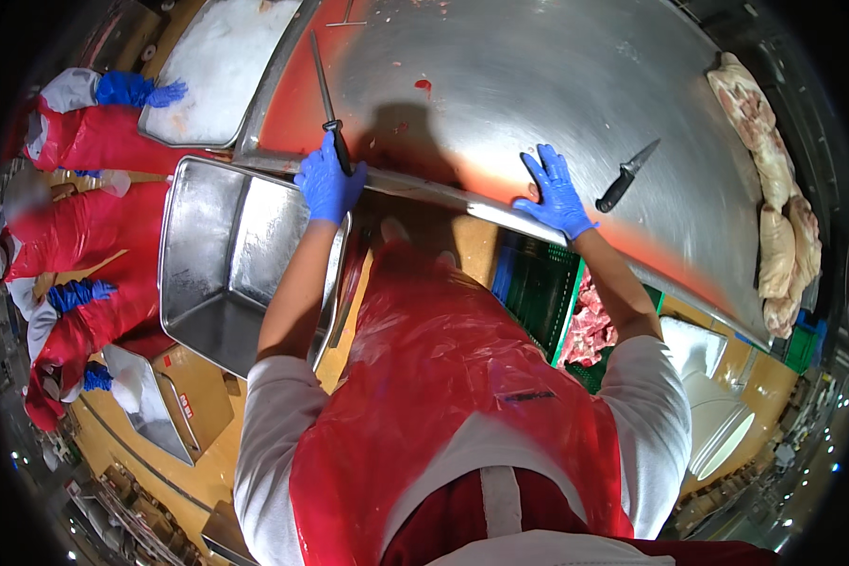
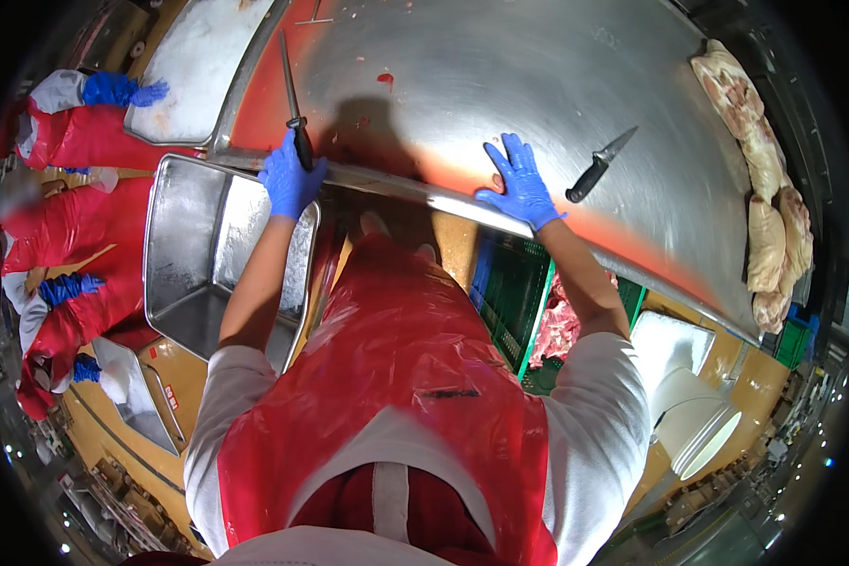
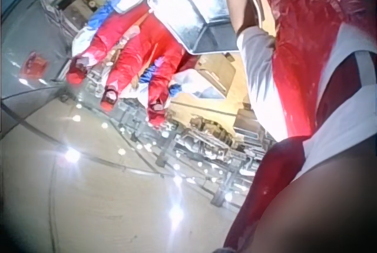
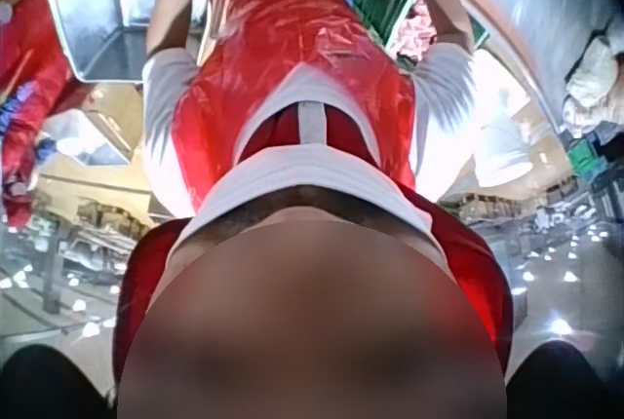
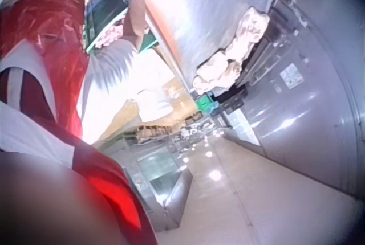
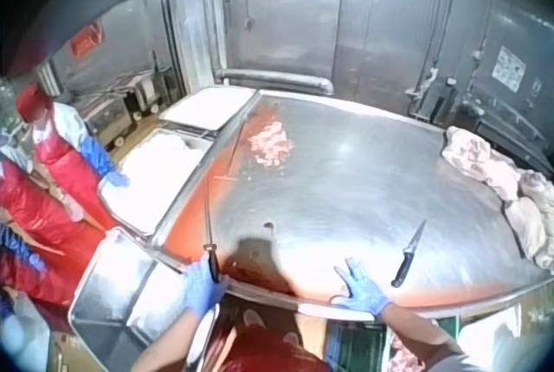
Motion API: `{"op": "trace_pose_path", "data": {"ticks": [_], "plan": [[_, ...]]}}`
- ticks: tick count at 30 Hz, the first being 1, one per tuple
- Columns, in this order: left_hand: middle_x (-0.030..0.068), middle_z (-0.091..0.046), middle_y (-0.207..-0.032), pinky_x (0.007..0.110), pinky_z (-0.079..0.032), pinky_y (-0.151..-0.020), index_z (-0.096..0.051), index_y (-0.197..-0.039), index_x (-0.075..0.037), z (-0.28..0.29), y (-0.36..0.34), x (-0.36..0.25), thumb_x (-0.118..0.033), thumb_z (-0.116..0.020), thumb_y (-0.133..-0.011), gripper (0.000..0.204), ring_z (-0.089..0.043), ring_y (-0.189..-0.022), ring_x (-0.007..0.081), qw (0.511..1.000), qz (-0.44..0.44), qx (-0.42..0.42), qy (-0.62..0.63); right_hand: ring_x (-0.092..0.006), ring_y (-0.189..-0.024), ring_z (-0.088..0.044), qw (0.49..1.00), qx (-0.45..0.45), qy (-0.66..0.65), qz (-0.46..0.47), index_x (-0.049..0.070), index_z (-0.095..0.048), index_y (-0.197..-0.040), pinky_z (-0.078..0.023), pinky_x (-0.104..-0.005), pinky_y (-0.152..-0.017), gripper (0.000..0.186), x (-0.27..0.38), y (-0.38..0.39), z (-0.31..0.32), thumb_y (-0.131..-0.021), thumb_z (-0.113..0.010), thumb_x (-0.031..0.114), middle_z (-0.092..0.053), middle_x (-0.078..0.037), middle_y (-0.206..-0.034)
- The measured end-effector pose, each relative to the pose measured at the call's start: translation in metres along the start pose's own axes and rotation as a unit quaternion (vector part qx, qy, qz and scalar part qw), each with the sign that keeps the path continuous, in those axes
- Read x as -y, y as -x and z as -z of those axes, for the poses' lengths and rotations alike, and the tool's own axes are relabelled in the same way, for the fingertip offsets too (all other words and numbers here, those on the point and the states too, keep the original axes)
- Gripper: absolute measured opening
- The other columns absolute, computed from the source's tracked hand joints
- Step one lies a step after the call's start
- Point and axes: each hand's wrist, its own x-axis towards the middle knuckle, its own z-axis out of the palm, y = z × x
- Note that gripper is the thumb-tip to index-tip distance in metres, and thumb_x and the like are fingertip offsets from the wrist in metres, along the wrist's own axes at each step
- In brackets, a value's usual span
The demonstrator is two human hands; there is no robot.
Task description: The person is cutting raw meat on a metal table using a knife. They are wearing blue gloves and a red apron. The person places the cut meat into a metal tray and then adds ice to the tray.
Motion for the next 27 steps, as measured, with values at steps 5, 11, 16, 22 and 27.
{"op": "trace_pose_path", "data": {"ticks": [5, 11, 16, 22, 27], "plan": [[0.0188, -0.066, -0.095, 0.053, -0.045, -0.079, -0.039, -0.139, -0.019, -0.019, -0.048, 0.016, -0.019, -0.067, -0.069, 0.075, -0.063, -0.091, 0.0382, 0.996, 0.050, 0.048, 0.063, -0.0461, -0.138, -0.028, 0.999, -0.031, -0.031, 0.004, 0.013, -0.035, -0.148, -0.021, -0.0578, -0.114, 0.095, 0.058, -0.107, -0.042, -0.073, -0.069, 0.062, -0.030, -0.030, -0.148], [0.0185, -0.064, -0.092, 0.051, -0.049, -0.079, -0.047, -0.134, -0.016, -0.019, -0.101, 0.087, -0.017, -0.068, -0.069, 0.069, -0.062, -0.087, 0.0385, 0.994, 0.020, 0.005, 0.103, -0.0489, -0.118, -0.044, 0.990, -0.135, -0.028, -0.027, 0.002, -0.045, -0.136, -0.038, -0.0545, -0.099, 0.087, 0.078, -0.272, -0.079, -0.073, -0.074, 0.055, -0.042, -0.033, -0.131], [0.0205, -0.064, -0.096, 0.048, -0.049, -0.080, -0.054, -0.130, -0.011, -0.024, -0.138, 0.134, -0.021, -0.070, -0.076, 0.058, -0.061, -0.087, 0.0382, 0.997, -0.023, -0.014, 0.070, -0.0470, -0.114, -0.047, 0.945, -0.291, 0.002, -0.151, 0.000, -0.048, -0.130, -0.038, -0.0534, -0.098, 0.069, -0.018, -0.366, -0.096, -0.081, -0.070, 0.043, -0.049, -0.029, -0.126], [0.0192, -0.063, -0.099, 0.050, -0.045, -0.081, -0.058, -0.116, -0.002, -0.041, -0.128, 0.155, -0.017, -0.067, -0.080, 0.040, -0.058, -0.090, 0.0380, 0.971, -0.028, -0.144, 0.189, -0.0455, -0.106, -0.053, 0.962, -0.266, -0.034, 0.058, -0.002, -0.052, -0.124, -0.044, -0.0517, -0.090, 0.065, 0.055, -0.343, -0.060, -0.077, -0.076, 0.036, -0.054, -0.027, -0.117], [0.0177, -0.063, -0.099, 0.049, -0.045, -0.081, -0.059, -0.114, -0.003, -0.040, -0.133, 0.148, -0.017, -0.068, -0.080, 0.038, -0.058, -0.091, 0.0382, 0.975, -0.020, -0.142, 0.169, -0.0432, -0.139, -0.029, 0.984, 0.037, -0.125, 0.119, 0.010, -0.044, -0.139, -0.024, -0.0560, -0.114, 0.076, 0.121, -0.204, -0.066, -0.080, -0.070, 0.049, -0.032, -0.024, -0.147]]}}
